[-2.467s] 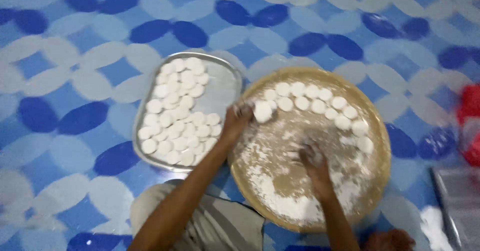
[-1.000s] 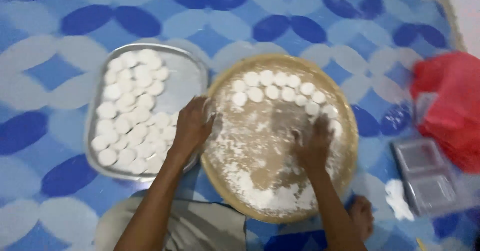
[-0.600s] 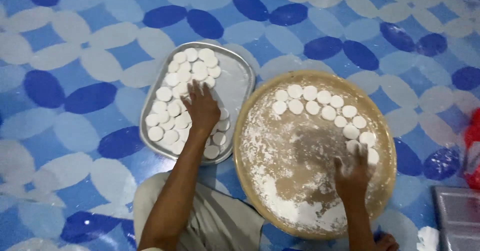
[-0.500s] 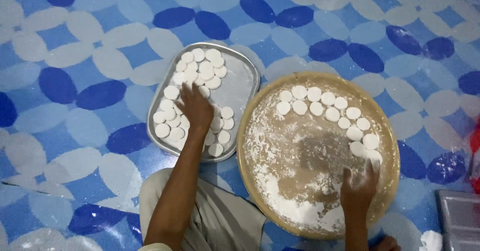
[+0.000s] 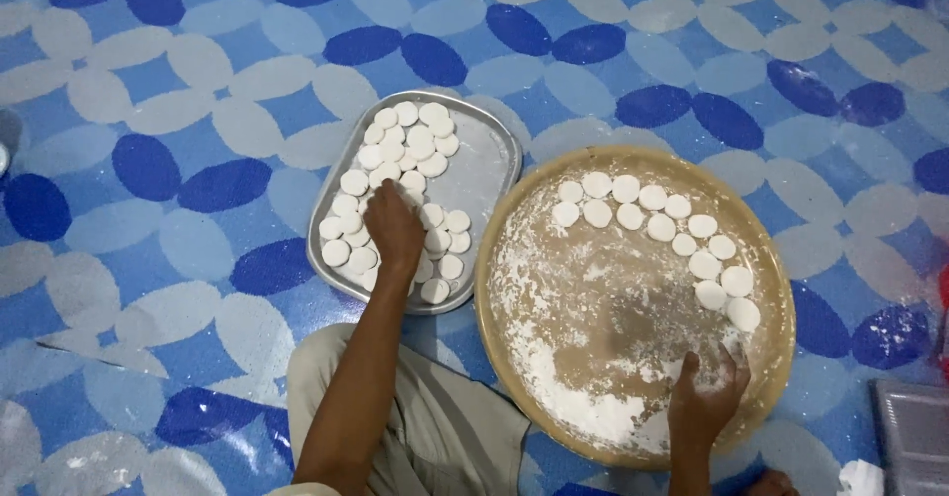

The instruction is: A person is taking small dough balls from a metal tray, coating them in flour in a large wooden bowl, and flattening them into discs by hand.

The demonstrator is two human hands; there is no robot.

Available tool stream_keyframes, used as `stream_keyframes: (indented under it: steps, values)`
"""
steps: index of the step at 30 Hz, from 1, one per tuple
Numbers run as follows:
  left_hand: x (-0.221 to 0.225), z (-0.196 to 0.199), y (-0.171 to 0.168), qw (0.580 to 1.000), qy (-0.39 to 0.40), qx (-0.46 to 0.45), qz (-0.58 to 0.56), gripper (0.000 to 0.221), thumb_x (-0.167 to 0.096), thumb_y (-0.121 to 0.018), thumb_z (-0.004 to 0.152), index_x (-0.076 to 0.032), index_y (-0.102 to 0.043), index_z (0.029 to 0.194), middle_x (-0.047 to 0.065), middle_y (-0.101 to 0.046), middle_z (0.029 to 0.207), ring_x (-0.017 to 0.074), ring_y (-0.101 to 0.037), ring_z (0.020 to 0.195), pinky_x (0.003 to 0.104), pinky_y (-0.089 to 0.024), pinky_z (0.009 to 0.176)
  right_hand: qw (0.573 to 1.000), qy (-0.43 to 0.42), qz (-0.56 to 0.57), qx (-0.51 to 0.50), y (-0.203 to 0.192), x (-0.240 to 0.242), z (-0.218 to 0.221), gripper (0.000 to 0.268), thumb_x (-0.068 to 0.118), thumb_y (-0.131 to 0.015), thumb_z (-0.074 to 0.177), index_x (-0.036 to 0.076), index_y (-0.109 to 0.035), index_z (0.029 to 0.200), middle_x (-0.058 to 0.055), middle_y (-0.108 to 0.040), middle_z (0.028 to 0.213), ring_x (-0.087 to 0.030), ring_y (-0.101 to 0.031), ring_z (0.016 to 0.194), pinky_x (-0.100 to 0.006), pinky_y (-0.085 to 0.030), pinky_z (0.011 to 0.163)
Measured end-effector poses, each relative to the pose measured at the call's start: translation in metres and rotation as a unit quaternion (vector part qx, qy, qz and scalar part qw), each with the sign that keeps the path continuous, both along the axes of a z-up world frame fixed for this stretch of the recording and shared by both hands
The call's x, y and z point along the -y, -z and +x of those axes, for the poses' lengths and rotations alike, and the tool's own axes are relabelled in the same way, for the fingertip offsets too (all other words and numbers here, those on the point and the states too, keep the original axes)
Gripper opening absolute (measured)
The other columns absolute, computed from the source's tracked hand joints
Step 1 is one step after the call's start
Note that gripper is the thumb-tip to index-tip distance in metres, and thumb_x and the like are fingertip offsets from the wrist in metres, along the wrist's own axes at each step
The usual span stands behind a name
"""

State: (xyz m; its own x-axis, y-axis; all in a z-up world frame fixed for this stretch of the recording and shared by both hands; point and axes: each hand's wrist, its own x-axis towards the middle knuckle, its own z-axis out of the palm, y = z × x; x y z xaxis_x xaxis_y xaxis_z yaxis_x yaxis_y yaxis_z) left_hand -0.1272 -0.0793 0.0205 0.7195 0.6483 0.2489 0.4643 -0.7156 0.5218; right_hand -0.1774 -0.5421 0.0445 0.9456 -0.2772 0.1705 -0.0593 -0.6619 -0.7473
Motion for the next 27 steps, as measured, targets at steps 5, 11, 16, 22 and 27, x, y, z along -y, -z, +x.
stream_keyframes:
  steps: [5, 11, 16, 22, 27]
  values:
    - [0.016, 0.013, -0.031, 0.973, 0.048, 0.112, -0.197, 0.032, -0.002, -0.073, 0.085, 0.002, -0.059, 0.113, 0.01, -0.059, 0.09, 0.0244, -0.056, 0.077, 0.037, -0.048, 0.07, 0.989, -0.009, 0.126, -0.071, 0.001, -0.027, -0.002, 0.041, 0.014, -0.061, 0.102, -0.004, -0.05, 0.136, -0.022, -0.058, 0.113, -0.024, -0.056, 0.066, -0.034, -0.05, 0.046]
    - [0.099, 0.031, -0.027, 0.814, 0.232, 0.073, -0.528, 0.025, -0.014, -0.081, 0.085, 0.0, -0.073, 0.104, 0.006, -0.07, 0.085, 0.0127, -0.058, 0.072, 0.028, -0.051, 0.064, 0.87, -0.057, 0.483, -0.083, 0.072, -0.073, 0.003, 0.046, 0.031, -0.067, 0.093, 0.012, -0.061, 0.135, -0.016, -0.071, 0.121, -0.02, -0.067, 0.081, -0.031, -0.057, 0.063]
    - [0.169, 0.01, -0.028, 0.765, 0.316, -0.077, -0.556, 0.018, -0.016, -0.079, 0.085, -0.002, -0.076, 0.096, 0.007, -0.069, 0.078, 0.0151, -0.061, 0.068, 0.032, -0.056, 0.05, 0.848, -0.02, 0.516, -0.118, -0.006, -0.125, 0.013, 0.068, 0.029, -0.074, 0.089, -0.002, -0.052, 0.145, -0.018, -0.063, 0.132, -0.019, -0.065, 0.105, -0.035, -0.061, 0.086]
    - [0.166, 0.012, -0.079, 0.815, 0.269, -0.064, -0.51, 0.026, -0.005, -0.075, 0.088, 0.005, -0.073, 0.113, 0.024, -0.07, 0.103, 0.0329, -0.071, 0.092, 0.045, -0.061, 0.076, 0.822, 0.043, 0.55, -0.145, 0.044, -0.104, 0.033, 0.072, 0.023, -0.084, 0.083, -0.005, -0.05, 0.139, -0.028, -0.073, 0.112, -0.036, -0.076, 0.089, -0.047, -0.068, 0.068]
    - [0.142, 0.026, -0.047, 0.855, 0.262, -0.025, -0.447, 0.027, -0.025, -0.075, 0.093, -0.009, -0.075, 0.114, 0.017, -0.075, 0.104, 0.0275, -0.069, 0.099, 0.044, -0.056, 0.087, 0.933, 0.197, 0.283, -0.101, 0.022, -0.057, 0.086, 0.056, 0.034, -0.079, 0.088, 0.008, -0.061, 0.135, -0.014, -0.068, 0.121, -0.022, -0.07, 0.107, -0.039, -0.061, 0.078]
